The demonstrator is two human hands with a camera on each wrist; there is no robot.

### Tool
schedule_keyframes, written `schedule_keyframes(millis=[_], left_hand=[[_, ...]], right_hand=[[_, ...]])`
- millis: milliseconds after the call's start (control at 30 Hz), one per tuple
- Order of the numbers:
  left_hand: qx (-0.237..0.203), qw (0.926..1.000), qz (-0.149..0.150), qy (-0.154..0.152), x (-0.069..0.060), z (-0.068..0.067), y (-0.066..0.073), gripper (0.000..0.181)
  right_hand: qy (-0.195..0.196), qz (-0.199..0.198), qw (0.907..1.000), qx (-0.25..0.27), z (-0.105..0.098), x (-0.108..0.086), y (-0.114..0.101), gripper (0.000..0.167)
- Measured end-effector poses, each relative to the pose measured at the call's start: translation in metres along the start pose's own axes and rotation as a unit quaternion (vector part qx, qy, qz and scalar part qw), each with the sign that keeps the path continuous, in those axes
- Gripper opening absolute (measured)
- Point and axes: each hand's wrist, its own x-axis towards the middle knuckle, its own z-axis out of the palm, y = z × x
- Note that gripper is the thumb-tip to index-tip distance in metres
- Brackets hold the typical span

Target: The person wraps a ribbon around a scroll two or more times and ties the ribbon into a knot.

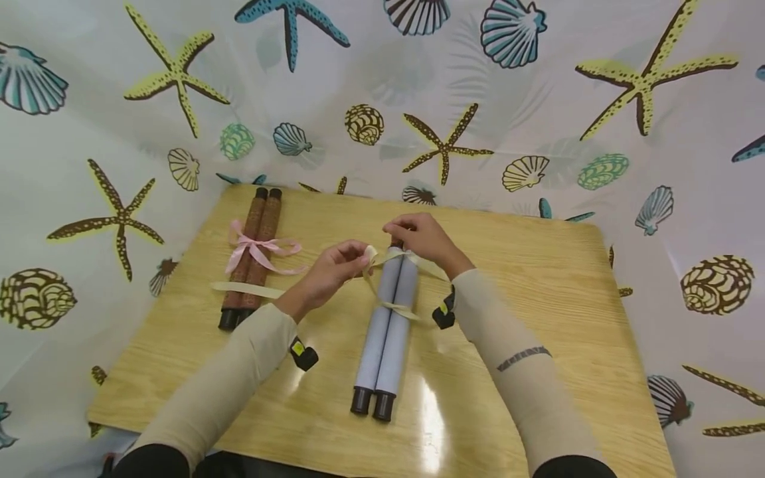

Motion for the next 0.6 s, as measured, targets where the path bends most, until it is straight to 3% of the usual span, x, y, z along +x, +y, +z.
schedule_keyframes(millis=[133,300,400,600], left_hand=[[0.055,0.9983,0.01,0.017,0.01,0.008,0.003,0.022],[0.113,0.993,0.017,0.031,0.021,0.017,0.007,0.018],[0.116,0.9927,0.016,0.029,0.026,0.02,0.008,0.021],[0.117,0.9929,0.013,0.013,0.034,0.026,0.008,0.029]], right_hand=[[-0.002,0.006,0.9995,-0.032,-0.015,-0.023,-0.003,0.033],[-0.012,-0.046,0.9939,-0.1,-0.017,-0.03,-0.01,0.026],[-0.005,-0.063,0.9907,-0.12,-0.018,-0.033,-0.014,0.022],[0.001,-0.053,0.9891,-0.138,-0.022,-0.041,-0.018,0.017]])
